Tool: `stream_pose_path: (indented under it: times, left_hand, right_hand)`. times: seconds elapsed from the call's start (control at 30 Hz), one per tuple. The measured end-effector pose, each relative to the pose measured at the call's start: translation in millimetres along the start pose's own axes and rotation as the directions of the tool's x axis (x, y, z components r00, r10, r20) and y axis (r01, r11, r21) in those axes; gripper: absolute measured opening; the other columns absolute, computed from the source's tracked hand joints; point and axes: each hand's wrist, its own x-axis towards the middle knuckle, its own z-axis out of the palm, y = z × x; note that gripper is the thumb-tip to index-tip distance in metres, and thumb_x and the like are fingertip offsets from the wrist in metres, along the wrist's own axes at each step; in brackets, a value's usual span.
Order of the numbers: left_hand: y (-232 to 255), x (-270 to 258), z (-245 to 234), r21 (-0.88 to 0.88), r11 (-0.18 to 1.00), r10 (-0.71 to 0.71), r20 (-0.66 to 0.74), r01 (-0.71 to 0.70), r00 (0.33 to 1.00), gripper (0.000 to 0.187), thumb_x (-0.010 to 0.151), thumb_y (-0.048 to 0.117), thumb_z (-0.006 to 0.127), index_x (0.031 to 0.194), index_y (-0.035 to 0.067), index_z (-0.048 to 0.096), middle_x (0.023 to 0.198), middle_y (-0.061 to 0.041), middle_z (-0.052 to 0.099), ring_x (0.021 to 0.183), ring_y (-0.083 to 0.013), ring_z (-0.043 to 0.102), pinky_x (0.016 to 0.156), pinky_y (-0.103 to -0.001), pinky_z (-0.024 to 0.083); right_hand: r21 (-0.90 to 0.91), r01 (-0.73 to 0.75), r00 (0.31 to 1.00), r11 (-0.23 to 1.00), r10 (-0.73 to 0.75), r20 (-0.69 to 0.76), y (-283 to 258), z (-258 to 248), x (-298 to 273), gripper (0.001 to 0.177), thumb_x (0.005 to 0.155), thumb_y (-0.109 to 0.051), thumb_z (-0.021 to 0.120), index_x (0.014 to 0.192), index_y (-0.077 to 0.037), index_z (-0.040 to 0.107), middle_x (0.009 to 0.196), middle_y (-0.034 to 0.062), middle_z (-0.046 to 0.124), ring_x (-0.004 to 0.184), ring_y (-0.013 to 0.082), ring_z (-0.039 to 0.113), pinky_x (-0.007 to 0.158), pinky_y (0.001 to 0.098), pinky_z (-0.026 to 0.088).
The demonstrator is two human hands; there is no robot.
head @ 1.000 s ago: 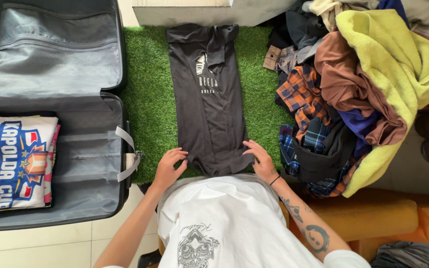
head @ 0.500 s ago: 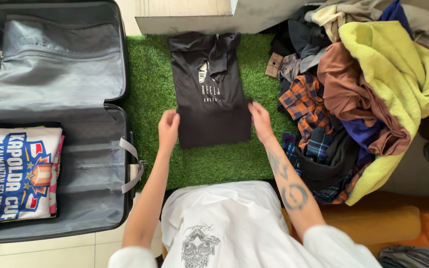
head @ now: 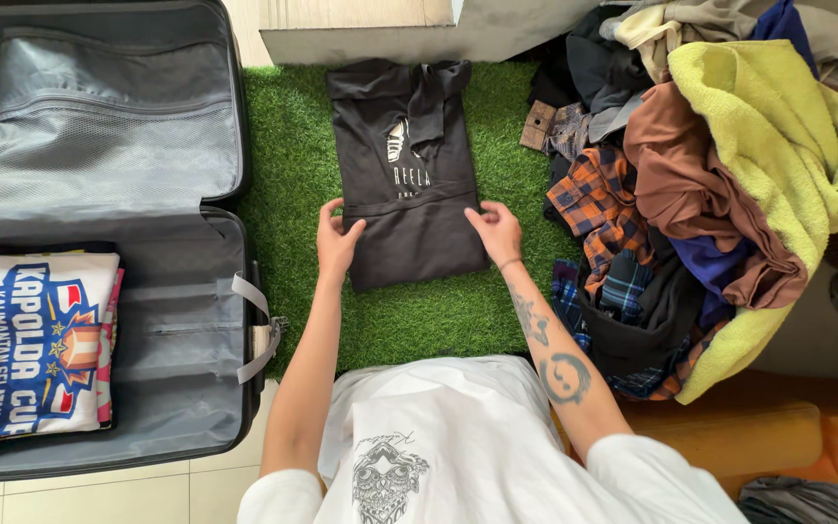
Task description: The person folds a black t-shirt on a green artificial turf surface next to an open suitcase. They smooth the shirt, fold the sides inward, fold the bottom up, and then fold the top down to create a compact rectangle.
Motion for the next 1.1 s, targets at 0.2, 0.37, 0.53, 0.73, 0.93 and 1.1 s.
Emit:
stream_pose_path:
  times: [0.2,0.37,0.53,0.73,0.93,1.1]
  left_hand:
    - [-8,25,9,0.026,0.999,-0.021,0.01,0.02,1.0,0.045,0.087,0.006,0.078,0.129,0.007,0.063,0.094,-0.006,0.072,0.083,-0.0123,0.066,0.075,-0.028,0.053]
    - [-26,33,6,-0.093,0.996,0.018,0.057,-0.012,0.998,0.02,0.093,0.006,0.077,0.111,0.002,0.07,0.096,-0.001,0.073,0.086,-0.0072,0.067,0.079,-0.024,0.053]
    - [-21,33,3,-0.093,0.994,-0.048,0.138,0.062,0.989,0.014,0.1,0.013,0.067,0.111,0.008,0.061,0.091,0.002,0.064,0.082,-0.0048,0.054,0.07,-0.023,0.044]
    - [-4,36,9,-0.049,0.99,-0.123,0.166,0.133,0.978,0.022,0.104,0.018,0.07,0.115,0.007,0.054,0.091,-0.001,0.052,0.082,-0.0102,0.045,0.069,-0.028,0.04]
    - [8,35,14,-0.034,0.999,0.011,0.164,-0.005,0.986,0.031,0.084,0.011,0.077,0.112,0.007,0.065,0.1,0.001,0.071,0.091,-0.0081,0.067,0.081,-0.026,0.054]
    - [11,42,9,-0.12,0.992,-0.002,0.182,0.024,0.983,0.021,0.094,0.014,0.078,0.109,0.001,0.074,0.097,-0.003,0.072,0.088,-0.0106,0.063,0.08,-0.028,0.051]
  right_hand:
    - [-0.138,-0.002,1.0,0.99,-0.001,-0.018,-14,24,43,0.067,0.069,-0.04,0.093,0.117,-0.001,0.07,0.092,0.0111,0.074,0.083,0.0209,0.071,0.077,0.0355,0.057]
    - [0.0,0.015,1.0,1.0,-0.015,0.017,0,26,53,0.04,0.082,-0.034,0.083,0.101,0.0,0.074,0.085,0.005,0.075,0.077,0.0159,0.07,0.074,0.0327,0.056]
    - [0.323,-0.151,0.976,0.934,0.09,0.197,5,11,54,0.029,0.099,-0.027,0.075,0.089,-0.001,0.067,0.076,-0.0022,0.056,0.069,0.0121,0.049,0.063,0.0336,0.04]
    - [0.481,-0.349,0.913,0.805,0.177,0.366,-27,6,48,0.025,0.089,-0.027,0.074,0.107,-0.011,0.067,0.094,-0.0009,0.069,0.086,0.0114,0.066,0.076,0.0294,0.053]
    - [0.384,-0.296,0.858,0.874,0.066,0.51,-26,5,53,0.036,0.09,-0.016,0.072,0.122,0.0,0.067,0.115,0.0089,0.074,0.1,0.0194,0.07,0.091,0.0343,0.056]
    - [0.317,-0.542,0.72,0.779,0.235,0.653,-25,3,70,0.035,0.095,-0.018,0.068,0.12,0.007,0.065,0.112,0.0118,0.075,0.1,0.0226,0.073,0.09,0.0378,0.058]
